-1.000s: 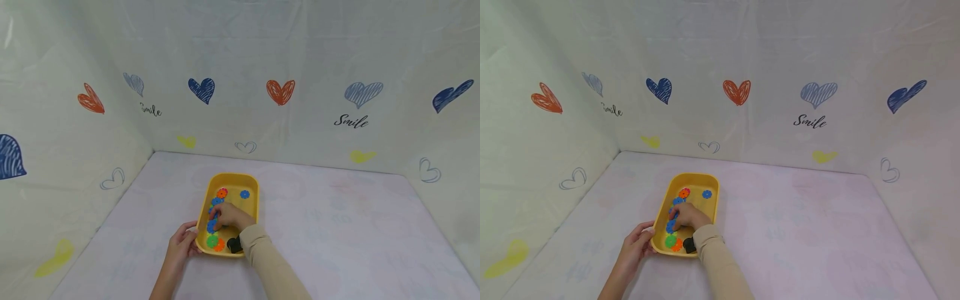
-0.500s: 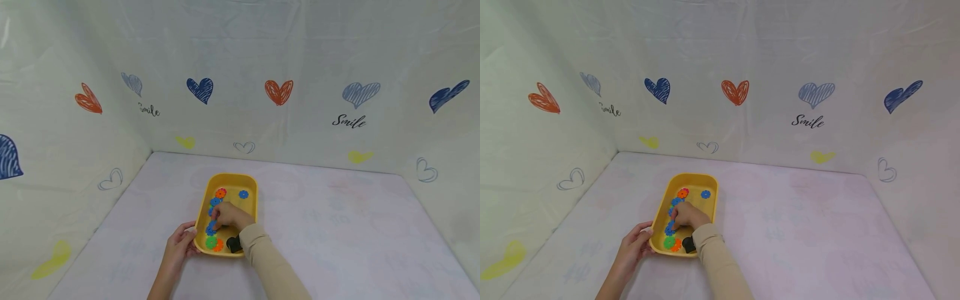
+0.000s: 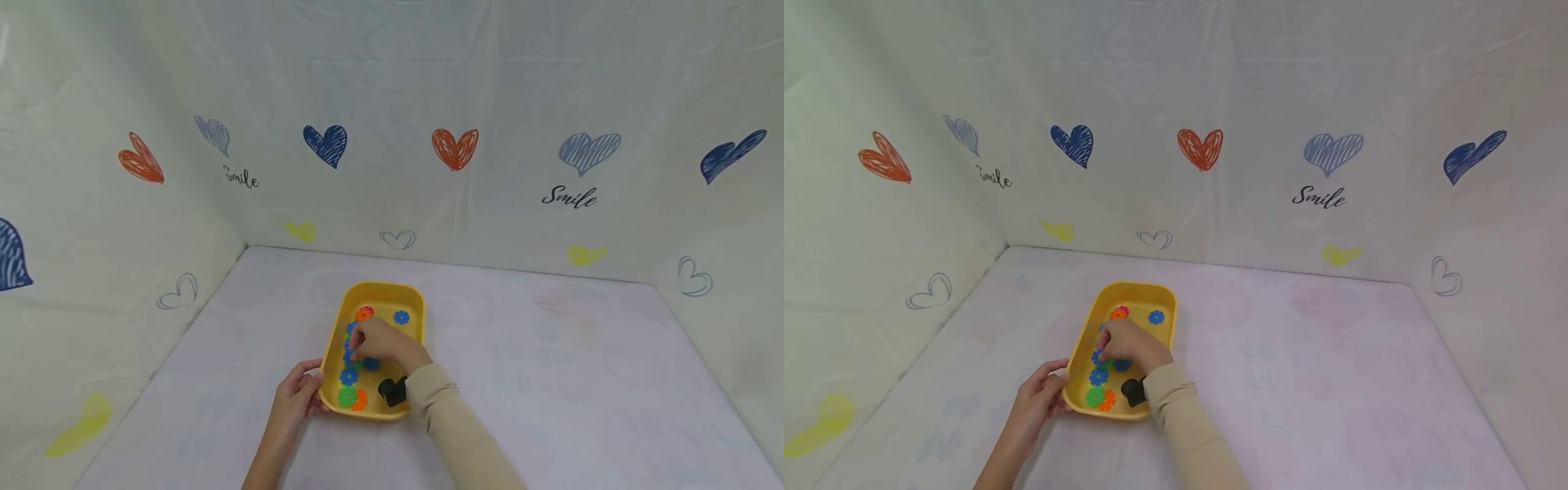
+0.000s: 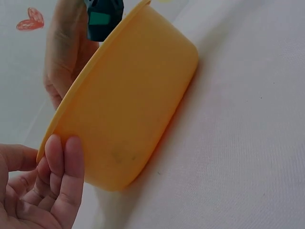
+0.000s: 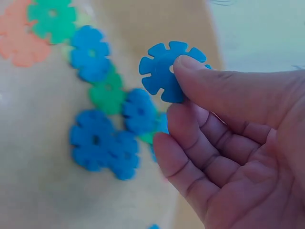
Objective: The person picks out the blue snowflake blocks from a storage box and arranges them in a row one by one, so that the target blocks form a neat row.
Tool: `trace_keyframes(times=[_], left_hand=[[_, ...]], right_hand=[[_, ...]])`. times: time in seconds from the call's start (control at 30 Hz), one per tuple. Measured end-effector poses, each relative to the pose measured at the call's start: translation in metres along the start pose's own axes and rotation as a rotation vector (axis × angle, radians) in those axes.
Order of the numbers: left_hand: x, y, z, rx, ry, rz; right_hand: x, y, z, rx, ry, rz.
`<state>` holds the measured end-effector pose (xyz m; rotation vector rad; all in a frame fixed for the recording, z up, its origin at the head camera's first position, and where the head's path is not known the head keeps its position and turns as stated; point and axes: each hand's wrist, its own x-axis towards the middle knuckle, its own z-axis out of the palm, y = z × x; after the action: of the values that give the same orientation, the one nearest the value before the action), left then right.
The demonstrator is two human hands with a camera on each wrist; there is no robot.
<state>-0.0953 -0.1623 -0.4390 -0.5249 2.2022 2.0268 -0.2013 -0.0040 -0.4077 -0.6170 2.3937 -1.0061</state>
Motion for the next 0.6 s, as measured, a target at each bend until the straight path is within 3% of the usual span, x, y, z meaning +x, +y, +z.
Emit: trace_keyframes(times=[0.27,0.6], left_hand=[[-0.003,0.000,0.000,0.014,0.021,-0.026],[-0.002,-0.001,-0.001,0.016,0.016,-0.057]], right_hand=[[-0.028,-0.005,-0.032,0.056,0.098,-0.090],[-0.060,0.027,-0.053,0.174,0.277,0.004]])
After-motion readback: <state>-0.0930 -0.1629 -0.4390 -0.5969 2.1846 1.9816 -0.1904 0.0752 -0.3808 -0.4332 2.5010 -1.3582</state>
